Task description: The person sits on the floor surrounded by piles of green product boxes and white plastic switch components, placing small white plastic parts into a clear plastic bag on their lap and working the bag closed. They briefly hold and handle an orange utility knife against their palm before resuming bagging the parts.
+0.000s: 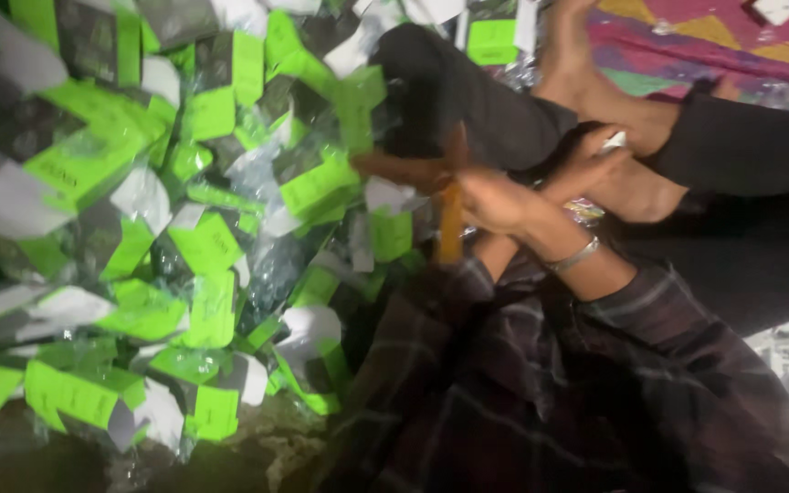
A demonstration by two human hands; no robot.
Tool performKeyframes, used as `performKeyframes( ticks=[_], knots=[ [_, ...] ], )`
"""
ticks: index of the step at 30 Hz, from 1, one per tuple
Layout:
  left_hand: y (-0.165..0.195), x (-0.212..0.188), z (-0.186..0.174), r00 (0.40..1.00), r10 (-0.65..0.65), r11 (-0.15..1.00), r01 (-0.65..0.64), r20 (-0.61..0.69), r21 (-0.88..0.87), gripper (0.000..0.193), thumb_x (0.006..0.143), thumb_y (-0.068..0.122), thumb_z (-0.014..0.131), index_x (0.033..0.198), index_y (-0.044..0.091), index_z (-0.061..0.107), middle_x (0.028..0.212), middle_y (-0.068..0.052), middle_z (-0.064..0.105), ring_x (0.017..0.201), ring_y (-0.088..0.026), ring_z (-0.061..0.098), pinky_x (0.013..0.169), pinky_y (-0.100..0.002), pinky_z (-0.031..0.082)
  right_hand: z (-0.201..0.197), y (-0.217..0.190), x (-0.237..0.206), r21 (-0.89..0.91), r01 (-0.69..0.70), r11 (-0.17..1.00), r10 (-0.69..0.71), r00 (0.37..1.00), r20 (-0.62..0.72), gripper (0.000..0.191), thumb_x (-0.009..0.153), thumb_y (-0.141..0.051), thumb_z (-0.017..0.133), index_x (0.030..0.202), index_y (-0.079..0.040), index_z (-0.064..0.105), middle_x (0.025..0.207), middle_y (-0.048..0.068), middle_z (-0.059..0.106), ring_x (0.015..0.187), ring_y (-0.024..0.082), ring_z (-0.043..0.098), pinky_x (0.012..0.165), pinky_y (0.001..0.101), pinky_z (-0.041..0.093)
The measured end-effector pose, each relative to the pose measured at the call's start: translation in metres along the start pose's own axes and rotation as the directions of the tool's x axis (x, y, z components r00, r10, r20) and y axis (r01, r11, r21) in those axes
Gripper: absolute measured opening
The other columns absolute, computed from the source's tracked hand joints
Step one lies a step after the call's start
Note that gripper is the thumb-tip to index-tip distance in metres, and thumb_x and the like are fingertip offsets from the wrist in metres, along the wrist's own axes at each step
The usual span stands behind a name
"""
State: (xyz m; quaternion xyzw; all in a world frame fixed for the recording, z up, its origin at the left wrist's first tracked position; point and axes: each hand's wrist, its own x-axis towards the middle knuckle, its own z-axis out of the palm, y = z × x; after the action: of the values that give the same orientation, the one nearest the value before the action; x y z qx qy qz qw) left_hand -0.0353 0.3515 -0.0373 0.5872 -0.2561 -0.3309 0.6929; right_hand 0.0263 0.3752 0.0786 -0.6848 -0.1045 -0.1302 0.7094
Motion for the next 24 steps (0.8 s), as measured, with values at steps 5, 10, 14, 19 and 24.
performKeyframes(
  ticks=[5, 10, 14, 19, 24],
  knots=[
    [0.077, 0.009, -0.026, 0.818, 0.453, 0.583, 0.029, -0.355, 0.812, 0.062, 0.093, 0.067, 0.026, 0.148, 0.042, 0.039, 0.146, 0.002, 0.041, 0.13, -0.023, 0.04, 0.106, -0.049, 0.03, 0.01, 0.006, 0.031, 0.189, 0.069, 0.98, -0.087, 0.992, 0.088, 0.097, 0.102, -0.084, 0.02, 0.168, -0.015, 0.012, 0.177, 0.015, 0.016, 0.169, 0.033, 0.008, 0.138, 0.0549, 0.004],
    [0.148, 0.021, -0.049, 0.709, 0.403, 0.057, 0.612, -0.579, 0.789, 0.067, 0.092, 0.076, 0.02, 0.152, 0.048, 0.034, 0.156, 0.002, 0.038, 0.141, -0.025, 0.039, 0.115, -0.054, 0.029, 0.009, -0.006, 0.03, 0.755, -0.093, 0.649, 0.161, 0.987, -0.017, 0.086, 0.104, -0.079, 0.027, 0.167, -0.029, -0.003, 0.18, 0.016, 0.004, 0.17, 0.025, -0.001, 0.138, 0.0532, 0.001],
    [0.194, 0.031, -0.05, 0.687, 0.325, -0.174, 0.719, -0.65, 0.673, 0.072, 0.092, 0.083, 0.016, 0.155, 0.054, 0.031, 0.165, 0.002, 0.036, 0.15, -0.027, 0.038, 0.122, -0.057, 0.028, 0.0, -0.017, 0.026, 0.942, -0.018, 0.334, 0.083, 0.996, -0.011, 0.076, 0.101, -0.07, 0.017, 0.167, -0.038, -0.005, 0.183, 0.011, 0.004, 0.165, 0.032, 0.005, 0.127, 0.0587, 0.012],
    [0.205, 0.032, -0.023, 0.813, 0.047, -0.313, 0.564, -0.581, 0.764, 0.081, 0.083, 0.09, 0.018, 0.156, 0.056, 0.023, 0.17, -0.004, 0.027, 0.149, -0.038, 0.029, 0.118, -0.061, 0.022, -0.026, -0.03, 0.009, 0.938, 0.115, 0.326, 0.098, 0.983, -0.155, 0.08, 0.099, -0.074, 0.016, 0.167, -0.036, -0.002, 0.182, 0.01, 0.004, 0.165, 0.029, 0.005, 0.13, 0.0562, 0.01],
    [0.128, 0.03, 0.018, 0.822, 0.436, 0.423, 0.174, -0.368, 0.889, 0.073, 0.103, 0.073, 0.025, 0.164, 0.035, 0.013, 0.172, -0.013, 0.028, 0.156, -0.031, 0.03, 0.13, -0.054, 0.016, -0.054, -0.048, -0.024, 0.853, 0.238, 0.465, 0.131, 0.934, -0.332, 0.085, 0.096, -0.079, 0.015, 0.168, -0.034, 0.002, 0.18, 0.008, 0.004, 0.166, 0.027, 0.004, 0.133, 0.0537, 0.007]
  ],
)
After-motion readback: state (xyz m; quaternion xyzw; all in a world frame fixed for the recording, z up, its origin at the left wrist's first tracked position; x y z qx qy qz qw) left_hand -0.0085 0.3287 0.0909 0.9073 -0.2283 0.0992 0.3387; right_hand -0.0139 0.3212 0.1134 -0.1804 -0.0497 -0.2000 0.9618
